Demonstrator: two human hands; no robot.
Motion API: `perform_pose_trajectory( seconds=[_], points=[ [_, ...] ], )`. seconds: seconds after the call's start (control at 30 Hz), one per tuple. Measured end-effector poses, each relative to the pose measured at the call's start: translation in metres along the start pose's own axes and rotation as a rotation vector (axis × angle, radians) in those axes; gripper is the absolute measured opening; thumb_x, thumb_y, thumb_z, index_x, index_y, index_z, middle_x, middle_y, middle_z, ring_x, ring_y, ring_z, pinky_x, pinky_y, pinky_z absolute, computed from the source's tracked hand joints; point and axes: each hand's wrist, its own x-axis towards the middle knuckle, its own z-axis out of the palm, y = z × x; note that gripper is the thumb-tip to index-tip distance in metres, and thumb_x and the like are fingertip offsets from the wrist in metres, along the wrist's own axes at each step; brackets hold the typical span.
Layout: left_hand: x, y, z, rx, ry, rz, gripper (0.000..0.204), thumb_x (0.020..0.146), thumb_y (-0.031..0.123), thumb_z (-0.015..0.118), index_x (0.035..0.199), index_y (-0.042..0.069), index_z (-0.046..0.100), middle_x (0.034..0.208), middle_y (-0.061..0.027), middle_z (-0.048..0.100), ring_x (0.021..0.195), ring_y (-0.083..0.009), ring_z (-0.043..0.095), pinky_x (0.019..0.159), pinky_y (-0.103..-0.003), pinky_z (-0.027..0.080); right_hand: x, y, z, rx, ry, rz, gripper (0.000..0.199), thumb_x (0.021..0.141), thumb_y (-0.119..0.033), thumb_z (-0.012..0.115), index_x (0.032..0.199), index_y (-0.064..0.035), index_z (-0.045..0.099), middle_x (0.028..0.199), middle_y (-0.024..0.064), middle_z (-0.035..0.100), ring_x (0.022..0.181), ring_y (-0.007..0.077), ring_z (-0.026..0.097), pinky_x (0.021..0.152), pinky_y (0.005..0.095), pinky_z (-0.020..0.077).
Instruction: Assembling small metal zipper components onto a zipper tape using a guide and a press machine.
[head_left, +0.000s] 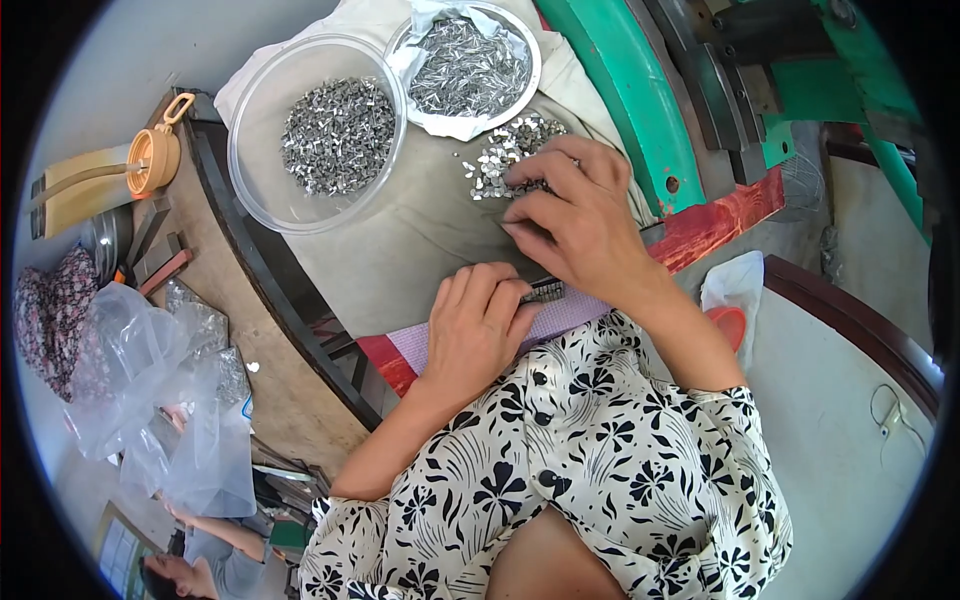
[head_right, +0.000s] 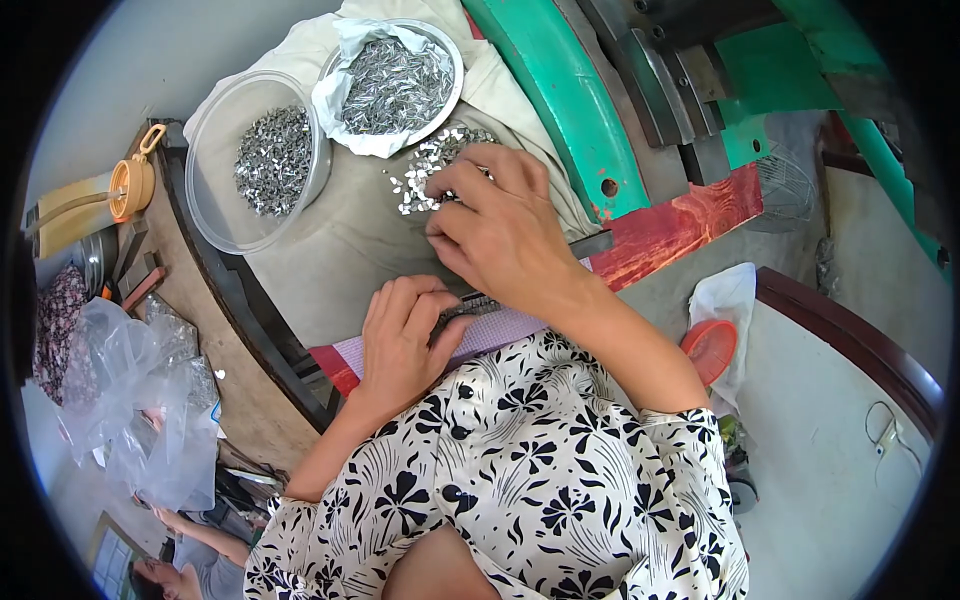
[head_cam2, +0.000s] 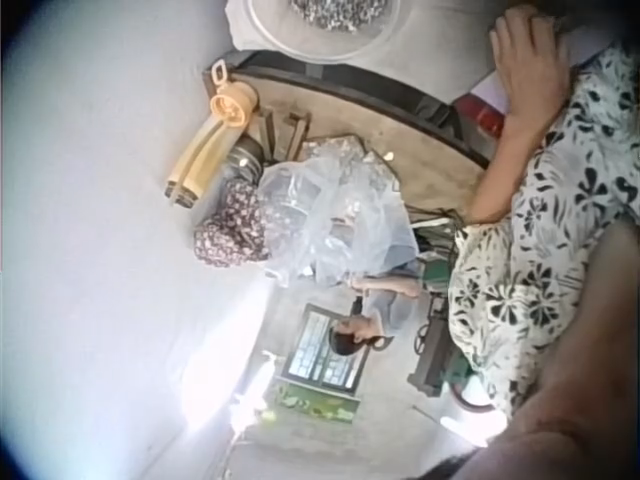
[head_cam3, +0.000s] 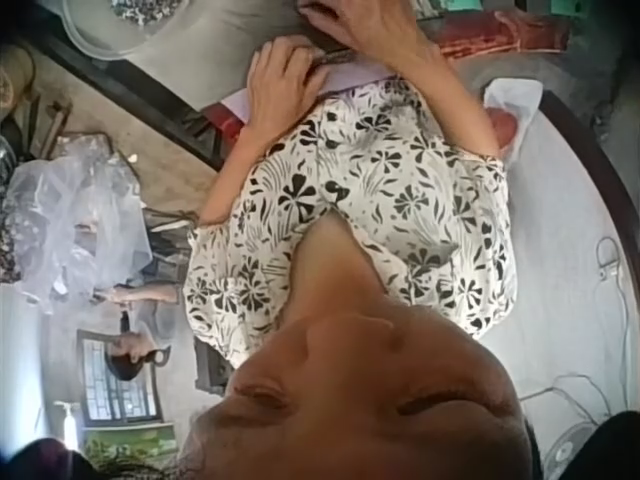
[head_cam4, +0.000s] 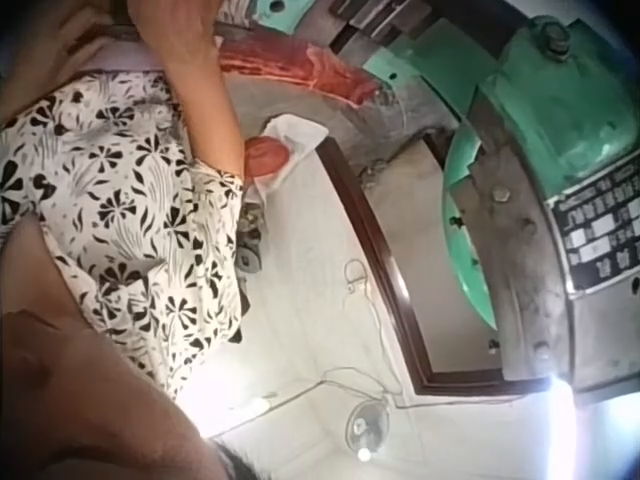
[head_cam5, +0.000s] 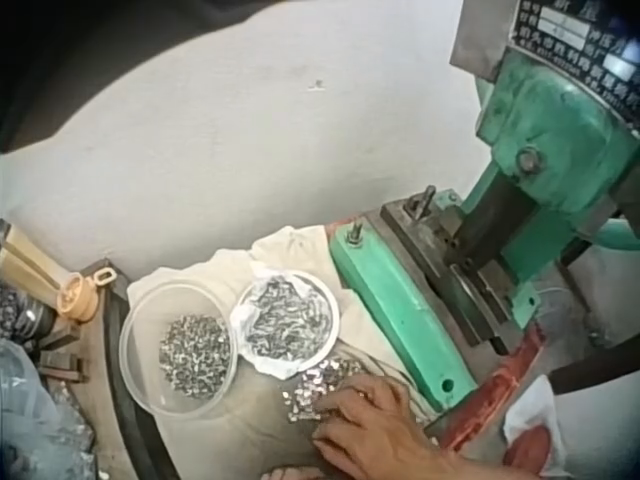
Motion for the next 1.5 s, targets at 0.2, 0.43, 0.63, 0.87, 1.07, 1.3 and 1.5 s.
perform_pose_trajectory(
  seconds=[0.2,0.43,0.63,0.87,1.07,1.3,1.5],
  points=[
    [-0.003,-0.002,0.000,-0.009,0.004,0.027,0.020,0.077,0.010,0.077,0.092,0.005,0.066,0.102,-0.0082,0.060,0.088,-0.0281,0.057,0.076,-0.038,0.044,-0.038,0.005,-0.027,0.060,0.014,0.111,0.018,0.068,-0.013,0.082,0.083,-0.0130,0.072,0.110,0.0011,0.066,0.112,0.0274,0.052,0.095,0.0408,0.0338],
    [-0.006,-0.002,-0.001,0.107,0.005,0.139,0.018,0.079,0.007,0.074,0.094,0.005,0.065,0.102,-0.0080,0.060,0.089,-0.0283,0.058,0.077,-0.038,0.044,-0.065,-0.019,-0.024,0.090,-0.030,0.084,0.016,0.070,-0.016,0.081,0.083,-0.0141,0.071,0.113,-0.0033,0.064,0.114,0.0259,0.053,0.095,0.0423,0.0339],
    [-0.008,-0.002,0.001,0.049,0.009,0.098,0.021,0.078,0.005,0.073,0.097,0.004,0.064,0.105,-0.0091,0.060,0.089,-0.0298,0.058,0.077,-0.040,0.046,-0.072,-0.027,-0.010,-0.011,-0.063,0.099,0.017,0.066,-0.018,0.081,0.081,-0.0184,0.074,0.111,-0.0075,0.065,0.114,0.0252,0.052,0.096,0.0425,0.0326],
    [-0.008,-0.004,0.000,0.066,0.016,0.131,0.020,0.079,0.005,0.073,0.097,0.003,0.065,0.103,-0.0092,0.061,0.089,-0.0292,0.059,0.077,-0.040,0.047,-0.072,-0.026,-0.013,-0.004,-0.105,0.102,0.017,0.066,-0.018,0.081,0.082,-0.0183,0.075,0.110,-0.0077,0.065,0.115,0.0253,0.051,0.097,0.0430,0.0310],
    [-0.009,-0.005,0.001,0.086,0.026,0.134,0.019,0.080,0.005,0.072,0.098,0.003,0.065,0.104,-0.0095,0.061,0.090,-0.0292,0.059,0.077,-0.040,0.047,-0.071,-0.026,-0.007,0.049,-0.100,0.146,0.017,0.067,-0.017,0.080,0.083,-0.0179,0.075,0.109,-0.0068,0.065,0.116,0.0264,0.051,0.098,0.0440,0.0301],
    [-0.013,-0.005,-0.003,-0.077,0.042,0.060,0.029,0.077,0.002,0.076,0.103,0.001,0.063,0.108,-0.0129,0.059,0.092,-0.0339,0.058,0.078,-0.042,0.048,-0.071,-0.026,-0.017,0.054,-0.126,0.146,0.018,0.067,-0.017,0.081,0.085,-0.0180,0.076,0.108,-0.0054,0.066,0.115,0.0278,0.051,0.099,0.0435,0.0304],
    [-0.013,-0.007,-0.004,-0.052,-0.012,0.055,0.029,0.075,0.002,0.078,0.100,0.002,0.064,0.108,-0.0134,0.059,0.095,-0.0341,0.059,0.081,-0.041,0.050,-0.073,-0.023,-0.025,0.014,-0.057,0.165,0.019,0.067,-0.017,0.082,0.085,-0.0188,0.077,0.108,-0.0038,0.067,0.113,0.0283,0.052,0.098,0.0414,0.0334]
  ],
)
